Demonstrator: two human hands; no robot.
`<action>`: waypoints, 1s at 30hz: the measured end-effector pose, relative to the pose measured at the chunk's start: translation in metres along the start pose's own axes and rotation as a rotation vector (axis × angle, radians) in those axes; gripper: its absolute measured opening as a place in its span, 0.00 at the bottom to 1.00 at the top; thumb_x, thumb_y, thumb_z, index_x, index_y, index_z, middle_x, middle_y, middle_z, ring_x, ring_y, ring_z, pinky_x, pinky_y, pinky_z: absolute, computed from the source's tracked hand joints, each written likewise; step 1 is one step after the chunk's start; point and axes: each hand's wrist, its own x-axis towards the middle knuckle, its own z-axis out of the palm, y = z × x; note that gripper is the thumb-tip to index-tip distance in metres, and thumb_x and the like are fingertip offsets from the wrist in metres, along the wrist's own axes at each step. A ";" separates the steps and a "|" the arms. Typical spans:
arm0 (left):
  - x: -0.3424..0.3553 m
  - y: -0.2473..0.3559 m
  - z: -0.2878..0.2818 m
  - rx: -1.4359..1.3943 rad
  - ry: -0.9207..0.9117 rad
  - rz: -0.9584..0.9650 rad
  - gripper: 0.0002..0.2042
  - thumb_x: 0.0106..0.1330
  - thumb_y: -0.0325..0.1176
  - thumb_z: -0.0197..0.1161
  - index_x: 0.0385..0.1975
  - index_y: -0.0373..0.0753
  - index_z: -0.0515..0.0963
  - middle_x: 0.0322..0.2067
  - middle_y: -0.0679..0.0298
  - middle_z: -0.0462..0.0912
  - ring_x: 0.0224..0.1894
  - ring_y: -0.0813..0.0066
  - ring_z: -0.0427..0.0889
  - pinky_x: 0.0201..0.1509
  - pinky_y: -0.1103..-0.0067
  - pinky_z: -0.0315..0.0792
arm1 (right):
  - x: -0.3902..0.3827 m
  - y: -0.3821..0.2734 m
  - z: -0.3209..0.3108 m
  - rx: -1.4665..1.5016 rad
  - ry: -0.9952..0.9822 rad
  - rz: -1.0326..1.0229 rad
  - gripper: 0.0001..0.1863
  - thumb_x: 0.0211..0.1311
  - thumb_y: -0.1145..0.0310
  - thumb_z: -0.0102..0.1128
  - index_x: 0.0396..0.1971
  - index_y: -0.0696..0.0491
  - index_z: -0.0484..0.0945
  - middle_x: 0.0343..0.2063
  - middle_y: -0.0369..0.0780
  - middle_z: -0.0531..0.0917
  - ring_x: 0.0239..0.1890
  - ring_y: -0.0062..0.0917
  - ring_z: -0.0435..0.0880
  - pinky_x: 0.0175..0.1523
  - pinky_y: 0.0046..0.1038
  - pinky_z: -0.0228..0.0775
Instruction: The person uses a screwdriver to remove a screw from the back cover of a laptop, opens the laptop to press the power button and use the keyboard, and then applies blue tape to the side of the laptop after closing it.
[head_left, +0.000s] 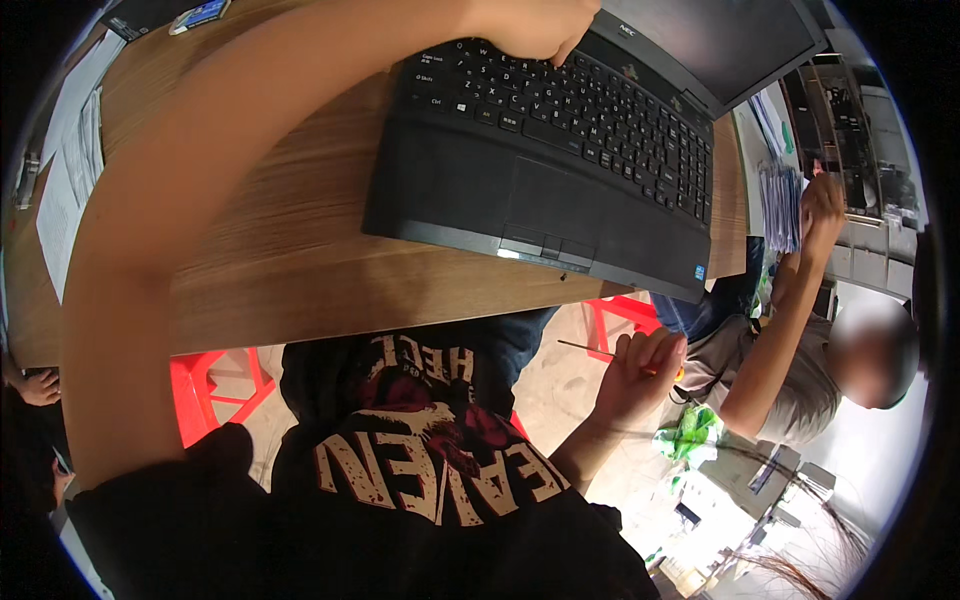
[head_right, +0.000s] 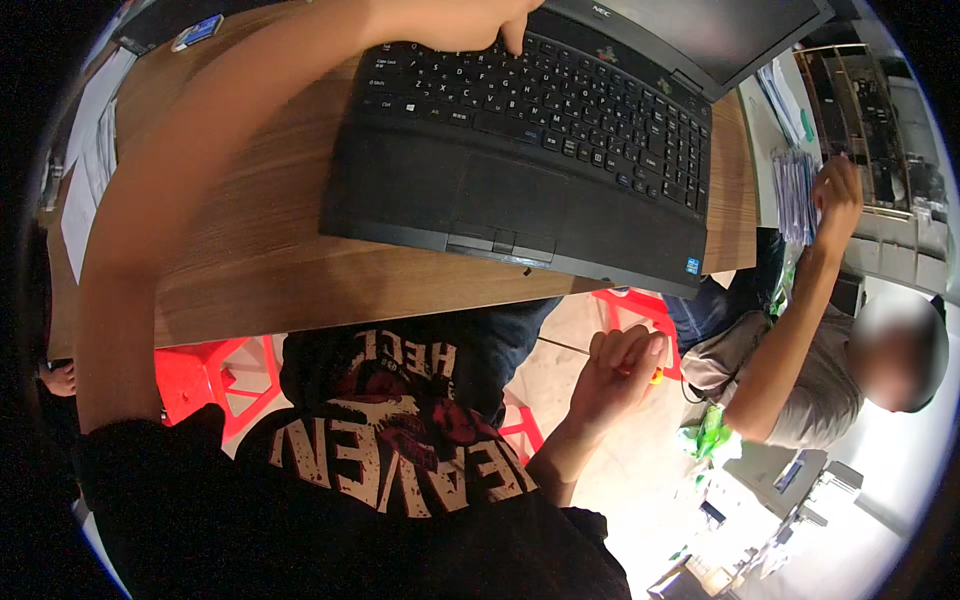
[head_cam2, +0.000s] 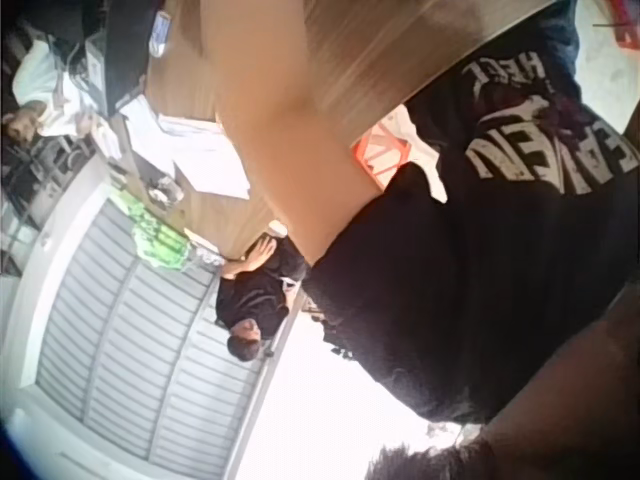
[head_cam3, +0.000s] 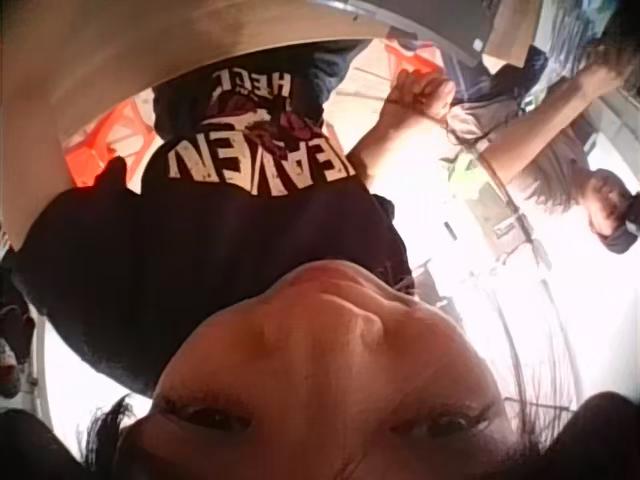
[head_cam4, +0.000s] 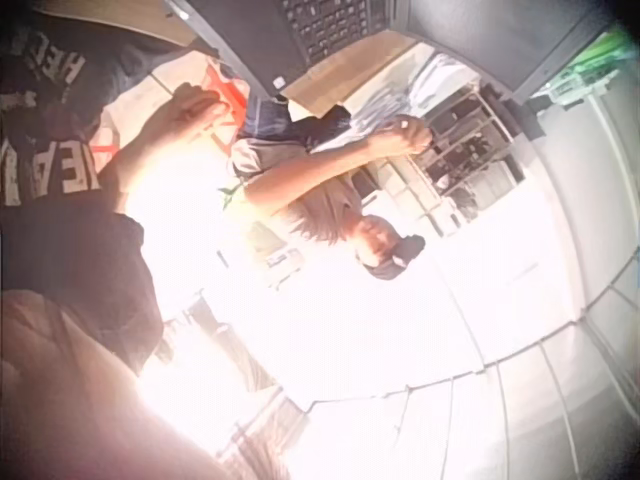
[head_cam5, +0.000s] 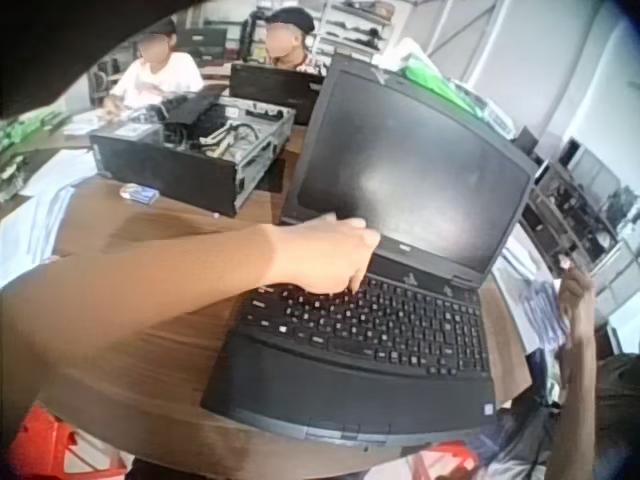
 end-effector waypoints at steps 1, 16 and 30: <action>0.000 0.006 -0.012 0.054 0.004 -0.011 0.09 0.51 0.24 0.57 0.21 0.43 0.84 0.36 0.60 0.77 0.46 0.60 0.73 0.47 0.66 0.68 | 0.000 -0.001 -0.001 -0.005 -0.007 0.012 0.18 0.71 0.64 0.42 0.19 0.49 0.56 0.13 0.31 0.56 0.13 0.13 0.47 0.21 0.20 0.42; -0.005 0.010 -0.025 -0.065 0.025 -0.152 0.11 0.48 0.22 0.57 0.26 0.45 0.85 0.34 0.63 0.72 0.46 0.64 0.70 0.47 0.73 0.64 | -0.001 0.005 -0.005 0.011 0.008 0.096 0.16 0.68 0.65 0.46 0.20 0.49 0.57 0.14 0.31 0.57 0.14 0.13 0.51 0.21 0.19 0.43; -0.032 0.005 -0.025 0.097 0.154 0.029 0.11 0.40 0.19 0.57 0.21 0.38 0.84 0.31 0.63 0.68 0.38 0.62 0.66 0.38 0.73 0.65 | 0.000 0.011 0.002 0.018 0.010 0.152 0.16 0.68 0.65 0.47 0.20 0.50 0.58 0.15 0.32 0.60 0.17 0.14 0.53 0.24 0.21 0.46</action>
